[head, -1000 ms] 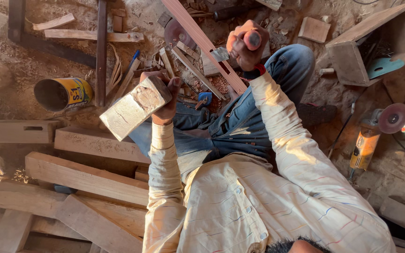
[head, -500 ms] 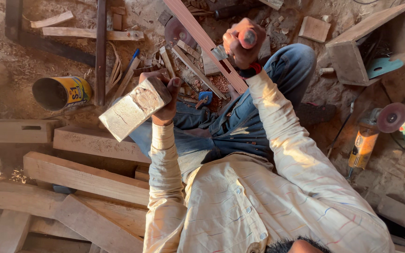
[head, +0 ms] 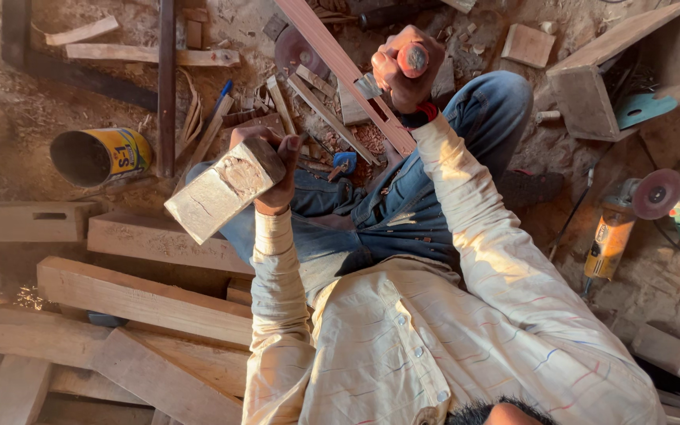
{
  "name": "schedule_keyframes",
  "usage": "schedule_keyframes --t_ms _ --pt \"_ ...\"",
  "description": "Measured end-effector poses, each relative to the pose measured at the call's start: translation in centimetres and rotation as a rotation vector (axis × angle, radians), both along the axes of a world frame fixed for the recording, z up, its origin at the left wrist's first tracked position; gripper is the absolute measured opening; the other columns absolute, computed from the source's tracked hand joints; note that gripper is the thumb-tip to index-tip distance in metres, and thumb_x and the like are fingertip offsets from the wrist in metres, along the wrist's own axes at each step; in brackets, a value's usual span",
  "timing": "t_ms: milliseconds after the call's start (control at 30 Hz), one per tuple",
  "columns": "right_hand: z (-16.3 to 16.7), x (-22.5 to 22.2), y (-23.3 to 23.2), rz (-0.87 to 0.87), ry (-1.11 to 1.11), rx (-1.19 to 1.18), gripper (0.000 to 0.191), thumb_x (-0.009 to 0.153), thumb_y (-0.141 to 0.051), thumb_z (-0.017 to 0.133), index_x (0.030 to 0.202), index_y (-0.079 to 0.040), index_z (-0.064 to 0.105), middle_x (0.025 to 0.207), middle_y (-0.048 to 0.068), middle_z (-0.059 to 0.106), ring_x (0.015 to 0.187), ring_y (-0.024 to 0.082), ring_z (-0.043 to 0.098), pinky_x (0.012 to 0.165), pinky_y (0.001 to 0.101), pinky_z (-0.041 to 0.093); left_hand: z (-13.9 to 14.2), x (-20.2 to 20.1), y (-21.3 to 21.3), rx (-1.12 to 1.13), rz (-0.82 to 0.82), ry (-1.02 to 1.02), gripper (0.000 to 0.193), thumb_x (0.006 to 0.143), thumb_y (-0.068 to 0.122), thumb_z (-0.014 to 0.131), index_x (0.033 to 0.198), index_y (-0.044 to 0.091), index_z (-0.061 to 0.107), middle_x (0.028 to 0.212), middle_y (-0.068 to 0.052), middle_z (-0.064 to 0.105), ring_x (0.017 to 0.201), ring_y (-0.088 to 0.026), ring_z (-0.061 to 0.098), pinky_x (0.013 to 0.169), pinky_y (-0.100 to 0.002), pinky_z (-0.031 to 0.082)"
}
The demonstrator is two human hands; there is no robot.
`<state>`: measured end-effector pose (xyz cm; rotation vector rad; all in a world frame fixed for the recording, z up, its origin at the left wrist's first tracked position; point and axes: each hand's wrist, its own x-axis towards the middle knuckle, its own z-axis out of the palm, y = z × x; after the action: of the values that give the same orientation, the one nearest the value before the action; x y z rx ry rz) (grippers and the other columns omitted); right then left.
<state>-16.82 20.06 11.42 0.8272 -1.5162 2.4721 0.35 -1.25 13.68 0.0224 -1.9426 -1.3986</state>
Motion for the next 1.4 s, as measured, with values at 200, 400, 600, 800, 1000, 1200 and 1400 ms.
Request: schedule_keyframes --t_ms 200,400,600,800,1000,1200,1400 --pt "-0.4 0.3 0.4 0.006 -0.067 -0.023 0.015 0.095 0.005 0.064 0.090 0.002 0.050 0.070 0.009 0.051 0.050 0.015 0.047 0.045 0.0314 0.039 -0.3 -0.1 -0.1 -0.145 0.087 -0.020 0.020 0.097 0.003 0.078 0.109 0.002 0.063 0.093 -0.005 0.067 0.078 -0.014 0.062 0.072 -0.028 0.050" --pt "-0.4 1.0 0.8 -0.035 -0.075 0.017 0.017 0.095 0.004 0.066 0.089 0.001 0.051 0.070 0.009 0.050 0.050 0.016 0.048 0.042 0.0306 0.039 -0.9 0.1 -0.4 -0.116 0.089 -0.057 0.019 0.098 0.004 0.079 0.109 0.004 0.063 0.091 -0.002 0.067 0.076 -0.013 0.061 0.071 -0.027 0.049" --pt "0.1 1.4 1.0 -0.031 0.002 -0.007 0.018 0.093 0.005 0.067 0.089 0.002 0.049 0.068 0.008 0.048 0.052 0.018 0.049 0.044 0.0314 0.039 -0.8 0.2 -0.5 -0.118 0.081 -0.027 0.020 0.099 0.004 0.077 0.111 0.004 0.061 0.094 -0.004 0.066 0.079 -0.014 0.061 0.071 -0.028 0.048" --pt "-0.1 1.0 0.6 -0.040 -0.025 0.039 0.017 0.091 0.002 0.068 0.086 0.001 0.051 0.067 0.010 0.053 0.051 0.015 0.051 0.045 0.0312 0.040 0.5 0.1 -0.6 -0.100 0.058 -0.044 0.024 0.100 0.003 0.076 0.114 0.002 0.057 0.092 -0.004 0.061 0.078 -0.015 0.056 0.071 -0.028 0.044" --pt "-0.9 0.4 0.2 -0.104 0.029 0.083 0.020 0.090 -0.004 0.073 0.087 0.001 0.054 0.071 0.013 0.055 0.057 0.018 0.054 0.051 0.0335 0.043 2.4 -0.7 -0.3 -0.066 0.022 -0.016 0.022 0.100 0.001 0.075 0.111 0.001 0.056 0.090 -0.004 0.058 0.074 -0.013 0.054 0.069 -0.026 0.045" --pt "-1.6 0.1 0.0 -0.140 0.092 0.141 0.026 0.093 -0.010 0.077 0.086 0.000 0.055 0.066 0.008 0.054 0.059 0.015 0.055 0.055 0.0328 0.043 2.8 -1.4 0.0 -0.105 0.018 0.009 0.021 0.098 -0.004 0.075 0.108 0.002 0.057 0.090 -0.005 0.060 0.073 -0.014 0.055 0.068 -0.028 0.046" --pt "-1.1 0.9 -0.6 -0.148 0.199 0.183 0.023 0.091 -0.012 0.075 0.086 0.001 0.056 0.074 0.011 0.057 0.066 0.018 0.058 0.061 0.0349 0.047 4.8 -2.4 0.3 -0.149 -0.053 -0.090 0.023 0.098 0.006 0.076 0.112 0.005 0.058 0.093 -0.005 0.062 0.076 -0.017 0.058 0.069 -0.032 0.047"
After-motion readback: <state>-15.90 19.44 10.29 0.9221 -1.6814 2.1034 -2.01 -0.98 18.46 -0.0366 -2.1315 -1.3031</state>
